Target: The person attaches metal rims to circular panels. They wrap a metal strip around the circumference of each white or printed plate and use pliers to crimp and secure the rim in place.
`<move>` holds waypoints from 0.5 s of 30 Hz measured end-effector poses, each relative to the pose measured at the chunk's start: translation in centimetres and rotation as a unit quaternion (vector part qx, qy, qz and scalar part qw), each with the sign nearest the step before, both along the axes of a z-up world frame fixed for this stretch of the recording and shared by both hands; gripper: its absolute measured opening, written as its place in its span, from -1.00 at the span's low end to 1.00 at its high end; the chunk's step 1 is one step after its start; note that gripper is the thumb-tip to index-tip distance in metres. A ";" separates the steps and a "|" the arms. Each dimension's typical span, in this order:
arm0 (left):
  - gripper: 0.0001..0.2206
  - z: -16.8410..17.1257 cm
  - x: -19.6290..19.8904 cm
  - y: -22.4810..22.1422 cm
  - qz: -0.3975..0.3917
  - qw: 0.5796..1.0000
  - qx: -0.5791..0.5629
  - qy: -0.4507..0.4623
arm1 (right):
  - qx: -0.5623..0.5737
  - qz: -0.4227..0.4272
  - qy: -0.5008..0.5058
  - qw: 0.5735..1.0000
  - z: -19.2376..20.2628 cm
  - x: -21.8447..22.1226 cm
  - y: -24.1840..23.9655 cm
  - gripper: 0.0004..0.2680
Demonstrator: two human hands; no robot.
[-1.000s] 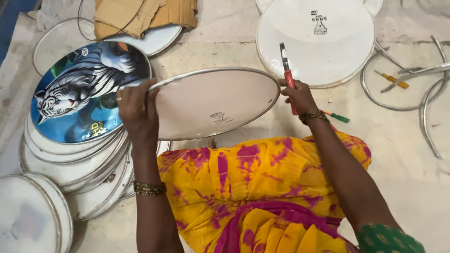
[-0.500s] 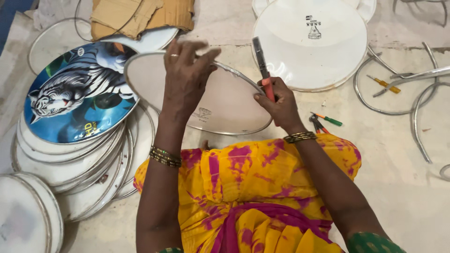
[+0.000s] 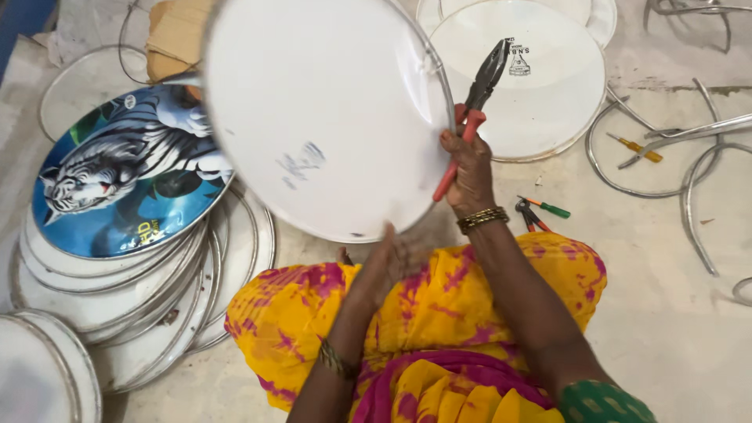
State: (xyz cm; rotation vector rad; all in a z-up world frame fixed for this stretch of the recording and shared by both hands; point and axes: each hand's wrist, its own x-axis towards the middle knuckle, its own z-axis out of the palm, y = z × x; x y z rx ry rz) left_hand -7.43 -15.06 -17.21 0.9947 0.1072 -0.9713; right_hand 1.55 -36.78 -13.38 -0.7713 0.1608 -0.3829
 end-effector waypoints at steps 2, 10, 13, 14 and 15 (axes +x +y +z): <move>-0.30 0.0 1.0 -1.0 0.100 0.989 -0.081 0.072 | 0.059 0.022 -0.027 0.998 0.4 0.2 1.2 -0.75; -0.54 -0.9 4.2 -0.2 0.476 0.839 -0.263 -0.024 | 0.074 0.136 -0.003 0.988 1.8 1.2 5.8 -0.75; -0.59 0.5 6.5 5.7 0.493 0.857 0.017 -0.150 | -0.179 0.183 0.071 0.964 2.1 2.2 5.6 -0.79; -0.60 1.3 7.1 8.2 0.515 0.840 -0.043 -0.163 | -0.216 0.193 0.082 0.954 2.0 2.3 5.5 -0.77; -0.61 2.1 8.0 10.7 0.536 0.819 -0.103 -0.177 | -0.253 0.203 0.093 0.941 1.9 2.2 5.1 -0.76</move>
